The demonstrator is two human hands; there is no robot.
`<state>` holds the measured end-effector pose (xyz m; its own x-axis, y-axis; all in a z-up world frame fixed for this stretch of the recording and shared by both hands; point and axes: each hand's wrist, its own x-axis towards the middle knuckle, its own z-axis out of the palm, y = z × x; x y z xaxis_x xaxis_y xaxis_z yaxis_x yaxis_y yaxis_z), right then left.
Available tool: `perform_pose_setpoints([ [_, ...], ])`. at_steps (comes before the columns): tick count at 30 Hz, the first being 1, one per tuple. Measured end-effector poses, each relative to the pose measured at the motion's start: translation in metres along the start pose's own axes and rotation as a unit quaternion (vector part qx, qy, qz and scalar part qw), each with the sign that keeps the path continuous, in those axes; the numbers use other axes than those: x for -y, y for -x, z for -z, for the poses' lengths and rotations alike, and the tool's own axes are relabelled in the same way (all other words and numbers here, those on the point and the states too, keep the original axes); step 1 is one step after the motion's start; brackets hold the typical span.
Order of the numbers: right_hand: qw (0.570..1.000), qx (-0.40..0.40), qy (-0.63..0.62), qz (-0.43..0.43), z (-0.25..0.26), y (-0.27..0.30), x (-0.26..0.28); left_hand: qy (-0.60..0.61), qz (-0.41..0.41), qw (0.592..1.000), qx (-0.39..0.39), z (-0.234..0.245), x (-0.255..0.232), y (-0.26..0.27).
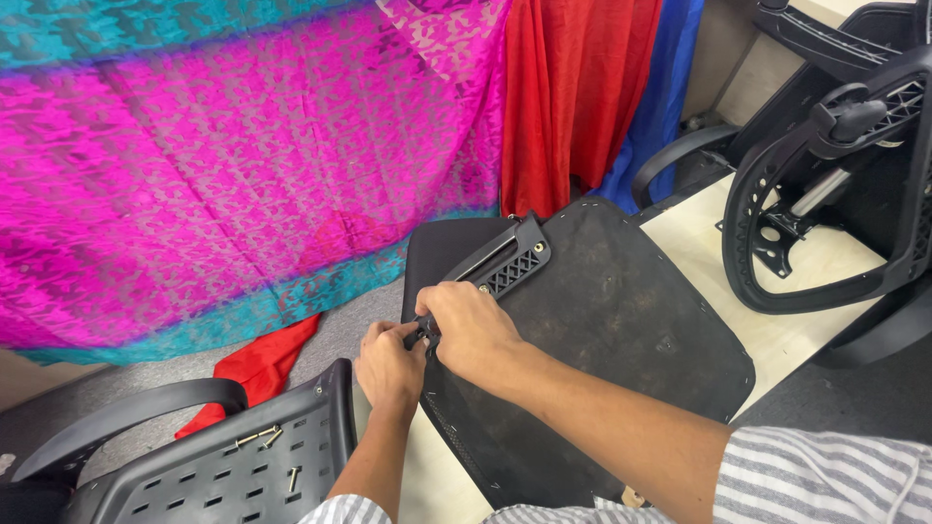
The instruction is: The person uses a screwdriver to attach a black plastic armrest bracket to a chair seat. They align the bracket, insert screws, and tighten them to secure the armrest in place.
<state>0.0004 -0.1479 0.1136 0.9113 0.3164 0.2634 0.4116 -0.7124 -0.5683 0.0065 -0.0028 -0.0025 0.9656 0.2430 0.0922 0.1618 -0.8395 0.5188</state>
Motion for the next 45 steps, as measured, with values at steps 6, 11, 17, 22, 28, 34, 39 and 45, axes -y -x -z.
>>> perform_pose_setpoints([
  [6, 0.982, 0.100, -0.003, -0.160, 0.012, -0.005, 0.005, -0.113, -0.089, 0.990, 0.013, -0.009, -0.002, -0.003],
  [11, 0.984, 0.100, 0.009, -0.145, 0.016, -0.002, 0.006, -0.216, -0.167, 0.962, 0.021, -0.008, 0.002, -0.009],
  [17, 0.982, 0.091, 0.024, -0.163, 0.009, -0.007, 0.010, -0.342, -0.266, 0.901, 0.036, -0.007, 0.003, -0.016],
  [22, 0.984, 0.069, -0.003, -0.166, 0.011, -0.010, 0.011, -0.343, -0.308, 0.886, 0.047, -0.005, 0.007, -0.022],
  [28, 0.989, 0.000, -0.067, -0.130, 0.018, -0.005, 0.005, -0.347, -0.286, 0.889, 0.091, -0.004, 0.008, -0.025],
  [34, 0.980, -0.024, -0.099, -0.172, 0.023, -0.001, -0.001, -0.156, -0.204, 0.965, 0.045, -0.007, 0.014, -0.010],
  [39, 0.976, -0.030, -0.110, -0.184, 0.027, 0.001, -0.005, -0.038, -0.230, 0.972, 0.035, -0.009, 0.021, -0.007],
  [45, 0.955, -0.060, -0.130, -0.258, 0.038, -0.006, -0.017, -0.037, -0.252, 0.964, 0.072, -0.003, 0.025, -0.024],
])
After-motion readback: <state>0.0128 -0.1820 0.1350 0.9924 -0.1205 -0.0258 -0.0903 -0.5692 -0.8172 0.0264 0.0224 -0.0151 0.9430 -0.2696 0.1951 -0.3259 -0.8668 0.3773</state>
